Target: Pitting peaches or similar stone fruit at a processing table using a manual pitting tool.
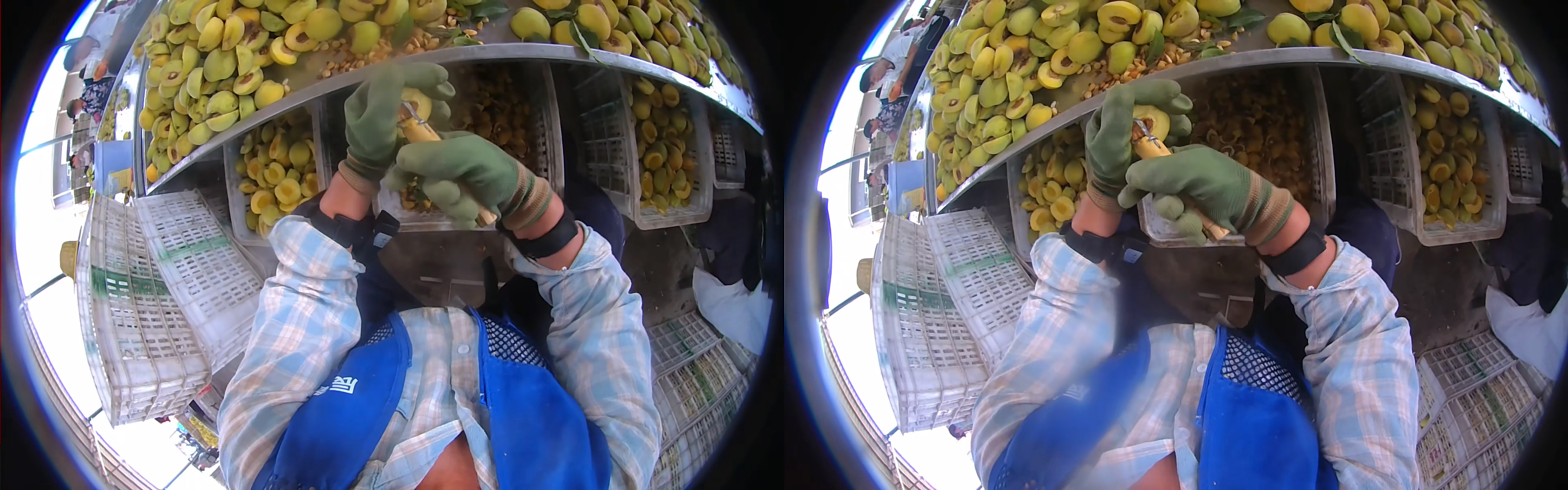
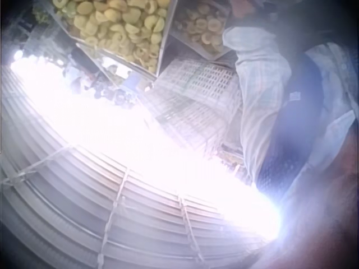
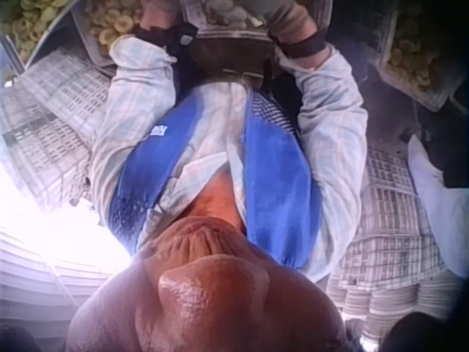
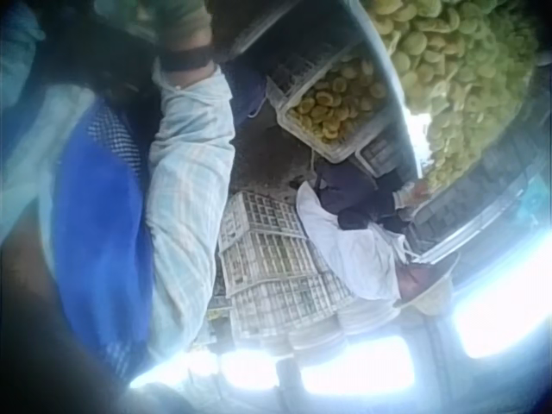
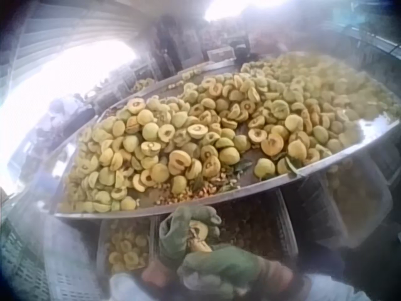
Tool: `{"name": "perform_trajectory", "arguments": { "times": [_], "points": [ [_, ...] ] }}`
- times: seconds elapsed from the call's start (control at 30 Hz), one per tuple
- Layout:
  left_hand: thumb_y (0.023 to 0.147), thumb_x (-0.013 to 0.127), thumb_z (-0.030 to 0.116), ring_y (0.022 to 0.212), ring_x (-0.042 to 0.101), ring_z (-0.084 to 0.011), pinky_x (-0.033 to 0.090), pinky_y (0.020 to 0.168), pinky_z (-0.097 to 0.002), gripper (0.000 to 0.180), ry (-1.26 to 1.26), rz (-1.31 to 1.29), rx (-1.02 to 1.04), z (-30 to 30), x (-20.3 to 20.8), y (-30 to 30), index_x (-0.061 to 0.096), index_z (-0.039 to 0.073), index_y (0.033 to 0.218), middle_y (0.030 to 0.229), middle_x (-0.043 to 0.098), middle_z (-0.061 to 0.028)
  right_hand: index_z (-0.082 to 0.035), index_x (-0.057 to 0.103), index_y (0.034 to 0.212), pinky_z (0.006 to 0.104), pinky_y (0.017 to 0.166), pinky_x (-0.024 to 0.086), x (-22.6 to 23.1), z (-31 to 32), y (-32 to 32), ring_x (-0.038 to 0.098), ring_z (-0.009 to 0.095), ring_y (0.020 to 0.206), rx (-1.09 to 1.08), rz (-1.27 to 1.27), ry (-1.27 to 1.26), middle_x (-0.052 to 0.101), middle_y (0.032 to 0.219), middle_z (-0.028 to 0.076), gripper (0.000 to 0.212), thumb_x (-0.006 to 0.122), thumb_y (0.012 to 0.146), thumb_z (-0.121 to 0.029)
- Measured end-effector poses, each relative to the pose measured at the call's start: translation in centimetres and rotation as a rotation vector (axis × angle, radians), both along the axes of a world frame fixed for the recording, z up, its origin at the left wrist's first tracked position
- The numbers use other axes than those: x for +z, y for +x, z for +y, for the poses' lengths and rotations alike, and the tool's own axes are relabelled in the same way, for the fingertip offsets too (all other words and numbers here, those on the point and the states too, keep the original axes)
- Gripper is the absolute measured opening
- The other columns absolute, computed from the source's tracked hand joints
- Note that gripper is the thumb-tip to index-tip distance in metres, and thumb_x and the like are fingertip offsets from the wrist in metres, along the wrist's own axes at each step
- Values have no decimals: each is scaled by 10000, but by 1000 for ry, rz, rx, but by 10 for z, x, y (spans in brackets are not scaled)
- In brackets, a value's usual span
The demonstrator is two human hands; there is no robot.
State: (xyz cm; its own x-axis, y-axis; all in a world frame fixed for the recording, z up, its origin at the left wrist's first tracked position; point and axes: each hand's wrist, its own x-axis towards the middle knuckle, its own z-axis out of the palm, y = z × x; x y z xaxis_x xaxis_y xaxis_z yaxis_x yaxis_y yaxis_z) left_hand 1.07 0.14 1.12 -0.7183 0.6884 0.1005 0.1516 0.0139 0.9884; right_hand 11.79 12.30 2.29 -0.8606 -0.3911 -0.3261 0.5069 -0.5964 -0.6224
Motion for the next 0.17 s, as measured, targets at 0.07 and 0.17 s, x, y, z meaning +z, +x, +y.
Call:
{"name": "perform_trajectory", "arguments": {
  "times": [0.07,0.17],
  "points": [
    [904,553,85,789,685,-211,575,707,-316,211,169,-252,23,-1,-3,1,598,-25,1079,945,675,-153,43,608,1121,205,322,328,-22,-9,1,415,58,356,54,10,-561,478,551,-32,377,545,950,-287],
    [963,476,455,807,663,-215,546,781,-310,527,216,-76,99,7,-18,-1,614,-29,1120,986,675,-141,23,516,1267,200,316,338,-44,-14,-2,405,78,340,189,40,-907,475,555,-43,498,549,947,-357]
  ]
}}
